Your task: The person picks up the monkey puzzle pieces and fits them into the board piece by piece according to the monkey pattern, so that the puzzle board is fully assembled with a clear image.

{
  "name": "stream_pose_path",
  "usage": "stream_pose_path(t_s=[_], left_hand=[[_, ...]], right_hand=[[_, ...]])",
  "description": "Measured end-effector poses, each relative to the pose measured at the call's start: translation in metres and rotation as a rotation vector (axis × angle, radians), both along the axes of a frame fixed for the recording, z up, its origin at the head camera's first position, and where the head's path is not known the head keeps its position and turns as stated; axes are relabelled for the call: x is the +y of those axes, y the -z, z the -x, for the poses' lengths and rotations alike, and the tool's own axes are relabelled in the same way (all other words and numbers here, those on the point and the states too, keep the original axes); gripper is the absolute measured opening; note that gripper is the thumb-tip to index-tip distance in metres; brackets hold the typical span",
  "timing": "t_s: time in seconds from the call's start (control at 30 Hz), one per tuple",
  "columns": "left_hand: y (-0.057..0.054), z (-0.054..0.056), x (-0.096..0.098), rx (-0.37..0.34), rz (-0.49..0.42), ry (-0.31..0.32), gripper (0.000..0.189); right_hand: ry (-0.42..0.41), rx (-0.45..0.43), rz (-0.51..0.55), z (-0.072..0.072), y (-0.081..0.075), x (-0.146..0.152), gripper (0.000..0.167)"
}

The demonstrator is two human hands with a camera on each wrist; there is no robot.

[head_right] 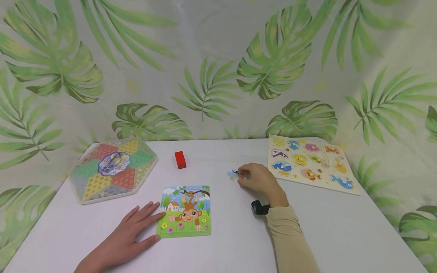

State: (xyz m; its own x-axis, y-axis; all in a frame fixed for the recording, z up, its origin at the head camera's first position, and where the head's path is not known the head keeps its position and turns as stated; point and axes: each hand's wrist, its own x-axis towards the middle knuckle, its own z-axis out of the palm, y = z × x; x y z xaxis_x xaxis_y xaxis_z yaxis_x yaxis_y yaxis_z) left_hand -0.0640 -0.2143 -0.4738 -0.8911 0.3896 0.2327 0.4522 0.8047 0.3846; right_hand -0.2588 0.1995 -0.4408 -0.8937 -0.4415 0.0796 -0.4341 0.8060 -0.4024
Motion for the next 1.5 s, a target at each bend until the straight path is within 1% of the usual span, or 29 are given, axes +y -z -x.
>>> stream_pose_path(t_s=[0.17,0.33,0.47,0.73,0.87,1.0,1.13,1.3,1.37,1.5], left_hand=[[0.001,-0.001,0.000,-0.003,-0.001,-0.002,0.059],[0.000,-0.001,0.000,0.006,-0.002,0.001,0.059],[0.001,-0.001,0.000,0.013,0.002,0.002,0.059],[0.000,-0.001,0.001,-0.007,0.001,-0.005,0.059],[0.000,-0.001,0.001,0.010,0.002,0.000,0.059],[0.000,-0.001,0.002,0.028,0.001,0.007,0.059],[0.000,-0.001,0.001,0.041,0.002,0.009,0.059],[0.001,0.000,0.000,0.071,0.009,0.015,0.058],[0.002,0.000,0.000,0.066,0.011,0.014,0.059],[0.001,0.000,-0.001,0.032,0.010,0.009,0.060]], right_hand=[[0.004,0.009,0.024,-0.001,0.000,0.000,0.040],[-0.017,0.033,0.057,-0.003,-0.006,-0.006,0.039],[-0.054,0.049,0.088,-0.005,-0.011,-0.014,0.037],[-0.122,0.075,0.116,-0.010,-0.017,-0.030,0.033],[-0.166,0.077,0.123,-0.016,-0.019,-0.040,0.034],[-0.203,0.078,0.126,-0.020,-0.018,-0.049,0.033],[-0.219,0.063,0.130,-0.024,-0.017,-0.058,0.033],[-0.250,0.045,0.110,-0.028,-0.013,-0.071,0.032],[-0.265,0.033,0.101,-0.030,-0.012,-0.076,0.032],[-0.287,0.015,0.107,-0.037,-0.010,-0.087,0.031]])
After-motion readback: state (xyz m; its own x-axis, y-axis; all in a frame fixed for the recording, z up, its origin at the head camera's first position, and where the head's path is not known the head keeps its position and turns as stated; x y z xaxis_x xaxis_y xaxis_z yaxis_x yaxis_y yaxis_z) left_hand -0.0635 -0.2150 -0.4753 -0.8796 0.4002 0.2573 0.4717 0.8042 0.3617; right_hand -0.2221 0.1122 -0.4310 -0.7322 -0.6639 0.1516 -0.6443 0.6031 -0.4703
